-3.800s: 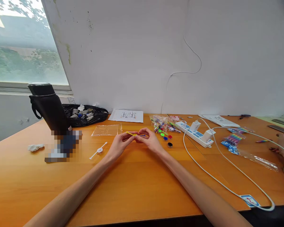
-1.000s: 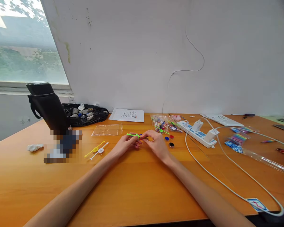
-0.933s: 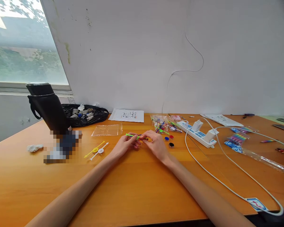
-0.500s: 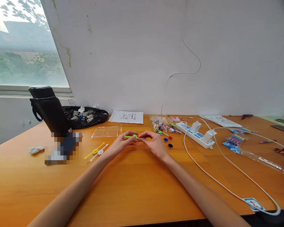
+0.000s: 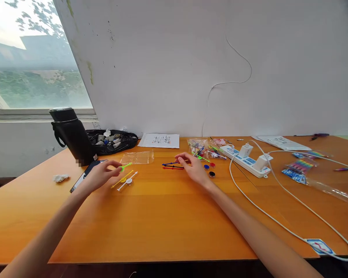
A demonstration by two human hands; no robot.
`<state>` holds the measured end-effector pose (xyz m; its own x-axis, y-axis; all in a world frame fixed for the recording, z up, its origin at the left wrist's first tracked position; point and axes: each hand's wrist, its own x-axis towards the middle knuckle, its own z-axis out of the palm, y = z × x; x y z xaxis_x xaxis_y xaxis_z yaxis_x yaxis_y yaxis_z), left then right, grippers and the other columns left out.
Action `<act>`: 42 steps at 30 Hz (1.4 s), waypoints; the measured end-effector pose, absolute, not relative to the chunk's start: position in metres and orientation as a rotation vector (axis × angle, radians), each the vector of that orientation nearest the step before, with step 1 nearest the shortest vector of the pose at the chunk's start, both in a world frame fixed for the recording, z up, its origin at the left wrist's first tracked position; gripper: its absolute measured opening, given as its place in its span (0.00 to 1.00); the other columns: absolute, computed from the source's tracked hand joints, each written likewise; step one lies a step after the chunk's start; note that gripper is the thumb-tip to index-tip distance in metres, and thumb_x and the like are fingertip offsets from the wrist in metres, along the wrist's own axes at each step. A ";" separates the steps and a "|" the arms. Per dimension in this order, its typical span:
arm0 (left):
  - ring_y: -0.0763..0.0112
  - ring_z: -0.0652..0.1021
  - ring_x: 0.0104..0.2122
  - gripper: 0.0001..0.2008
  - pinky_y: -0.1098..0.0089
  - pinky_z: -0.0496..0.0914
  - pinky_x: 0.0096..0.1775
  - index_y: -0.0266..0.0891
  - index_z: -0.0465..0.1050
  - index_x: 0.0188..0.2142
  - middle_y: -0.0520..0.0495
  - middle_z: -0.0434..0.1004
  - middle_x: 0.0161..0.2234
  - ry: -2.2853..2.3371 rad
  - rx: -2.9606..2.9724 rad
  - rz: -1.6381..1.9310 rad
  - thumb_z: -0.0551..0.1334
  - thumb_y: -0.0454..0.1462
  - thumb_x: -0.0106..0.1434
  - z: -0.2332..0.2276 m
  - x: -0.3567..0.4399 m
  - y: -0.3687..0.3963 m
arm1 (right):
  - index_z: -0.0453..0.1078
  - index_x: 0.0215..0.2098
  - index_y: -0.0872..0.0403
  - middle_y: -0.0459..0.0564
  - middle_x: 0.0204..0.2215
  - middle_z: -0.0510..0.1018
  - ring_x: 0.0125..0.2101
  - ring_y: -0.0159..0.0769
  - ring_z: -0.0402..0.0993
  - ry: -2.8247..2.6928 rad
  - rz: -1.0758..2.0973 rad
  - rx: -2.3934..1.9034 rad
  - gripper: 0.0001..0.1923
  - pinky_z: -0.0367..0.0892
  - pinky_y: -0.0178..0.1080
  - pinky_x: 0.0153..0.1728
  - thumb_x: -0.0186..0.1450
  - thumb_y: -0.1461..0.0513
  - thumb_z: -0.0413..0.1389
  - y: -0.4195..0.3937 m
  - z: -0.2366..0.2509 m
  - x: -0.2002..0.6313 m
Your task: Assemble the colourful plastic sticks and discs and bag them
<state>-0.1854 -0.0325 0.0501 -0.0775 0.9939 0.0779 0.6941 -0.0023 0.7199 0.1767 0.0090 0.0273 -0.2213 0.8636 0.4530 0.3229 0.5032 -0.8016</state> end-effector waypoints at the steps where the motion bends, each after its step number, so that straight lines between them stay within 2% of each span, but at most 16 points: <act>1: 0.54 0.83 0.38 0.26 0.66 0.73 0.41 0.41 0.80 0.40 0.44 0.85 0.36 1.844 1.718 0.805 0.67 0.58 0.54 0.045 -0.193 -0.035 | 0.74 0.43 0.51 0.50 0.42 0.83 0.43 0.38 0.79 -1.790 0.685 -1.031 0.12 0.69 0.41 0.46 0.72 0.55 0.52 0.011 0.028 0.180; 4: 0.54 0.83 0.37 0.23 0.66 0.72 0.39 0.42 0.80 0.38 0.45 0.85 0.34 1.904 1.737 0.706 0.66 0.57 0.56 0.030 -0.202 -0.039 | 0.75 0.42 0.51 0.50 0.41 0.83 0.42 0.40 0.79 -1.883 0.514 -1.162 0.09 0.69 0.41 0.42 0.71 0.59 0.53 0.015 0.033 0.198; 8: 0.53 0.82 0.37 0.21 0.64 0.70 0.38 0.42 0.80 0.37 0.43 0.84 0.38 1.998 1.881 0.594 0.61 0.56 0.59 0.025 -0.203 -0.040 | 0.76 0.35 0.51 0.55 0.35 0.82 0.37 0.46 0.77 -1.980 0.070 -1.575 0.08 0.65 0.43 0.37 0.68 0.61 0.54 0.019 0.040 0.244; 10: 0.51 0.81 0.38 0.22 0.62 0.70 0.39 0.42 0.80 0.36 0.40 0.83 0.41 2.066 1.947 0.616 0.60 0.56 0.60 0.032 -0.199 -0.041 | 0.77 0.34 0.53 0.57 0.34 0.82 0.35 0.48 0.76 -1.990 0.006 -1.715 0.08 0.64 0.43 0.35 0.67 0.61 0.56 0.021 0.039 0.264; 13: 0.50 0.79 0.42 0.21 0.60 0.70 0.43 0.41 0.77 0.37 0.39 0.81 0.43 2.125 2.021 0.854 0.57 0.54 0.62 0.048 -0.174 -0.045 | 0.77 0.30 0.53 0.58 0.34 0.81 0.34 0.48 0.76 -2.061 0.075 -1.707 0.02 0.64 0.43 0.35 0.61 0.65 0.62 0.025 0.032 0.276; 16: 0.56 0.79 0.40 0.19 0.62 0.72 0.42 0.42 0.75 0.40 0.43 0.81 0.40 1.774 1.966 0.949 0.57 0.53 0.64 0.059 -0.121 -0.047 | 0.77 0.28 0.54 0.56 0.33 0.81 0.34 0.44 0.76 -2.124 0.136 -1.629 0.05 0.67 0.41 0.38 0.58 0.70 0.63 0.027 0.029 0.266; 19: 0.59 0.80 0.44 0.17 0.62 0.73 0.47 0.42 0.76 0.45 0.43 0.80 0.48 1.327 1.837 0.894 0.63 0.49 0.63 0.053 -0.059 -0.040 | 0.78 0.37 0.53 0.53 0.37 0.81 0.35 0.40 0.76 -2.132 0.268 -1.408 0.05 0.69 0.40 0.40 0.63 0.66 0.60 0.021 0.032 0.245; 21: 0.61 0.80 0.46 0.20 0.62 0.73 0.51 0.42 0.75 0.49 0.41 0.76 0.55 1.060 1.656 0.852 0.68 0.47 0.61 0.041 -0.027 -0.030 | 0.76 0.43 0.53 0.51 0.39 0.80 0.36 0.37 0.76 -2.120 0.439 -1.163 0.08 0.71 0.39 0.40 0.66 0.61 0.60 0.014 0.035 0.228; 23: 0.62 0.80 0.47 0.23 0.62 0.72 0.53 0.41 0.74 0.52 0.39 0.75 0.56 0.834 1.466 0.815 0.70 0.46 0.60 0.027 -0.007 -0.019 | 0.75 0.43 0.52 0.50 0.39 0.80 0.37 0.37 0.76 -2.126 0.552 -0.978 0.09 0.71 0.39 0.42 0.66 0.58 0.60 0.008 0.035 0.214; 27: 0.63 0.81 0.46 0.25 0.61 0.71 0.56 0.36 0.74 0.53 0.38 0.80 0.48 0.673 1.281 0.810 0.73 0.44 0.59 0.006 -0.002 -0.003 | 0.77 0.43 0.51 0.50 0.42 0.79 0.40 0.36 0.77 -2.144 0.636 -0.872 0.08 0.72 0.41 0.46 0.66 0.59 0.61 0.001 0.031 0.199; 33: 0.61 0.82 0.47 0.24 0.62 0.71 0.56 0.33 0.76 0.50 0.35 0.81 0.50 0.686 1.257 0.881 0.73 0.44 0.59 0.002 -0.023 0.006 | 0.77 0.51 0.48 0.51 0.51 0.78 0.47 0.37 0.77 -2.099 0.864 -0.806 0.14 0.72 0.42 0.53 0.67 0.57 0.60 0.008 0.029 0.191; 37: 0.62 0.83 0.44 0.21 0.59 0.72 0.57 0.34 0.76 0.50 0.37 0.81 0.51 0.802 1.118 1.028 0.73 0.40 0.60 0.002 -0.027 0.012 | 0.77 0.49 0.51 0.52 0.49 0.80 0.45 0.37 0.78 -1.988 0.703 -1.000 0.12 0.72 0.41 0.49 0.70 0.58 0.56 0.036 0.022 0.183; 42: 0.64 0.83 0.46 0.17 0.59 0.70 0.61 0.37 0.75 0.50 0.40 0.81 0.51 0.838 1.051 1.170 0.70 0.35 0.62 0.007 -0.026 0.013 | 0.79 0.40 0.54 0.52 0.39 0.81 0.35 0.36 0.76 -2.226 0.446 -1.197 0.10 0.69 0.38 0.38 0.68 0.56 0.60 0.077 0.013 0.172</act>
<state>-0.0264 0.0125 0.0067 0.2108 0.9775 0.0088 -0.3061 0.0575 0.9503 0.1719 0.0771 0.0132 -0.4391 0.8385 0.3227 0.6494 0.5444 -0.5310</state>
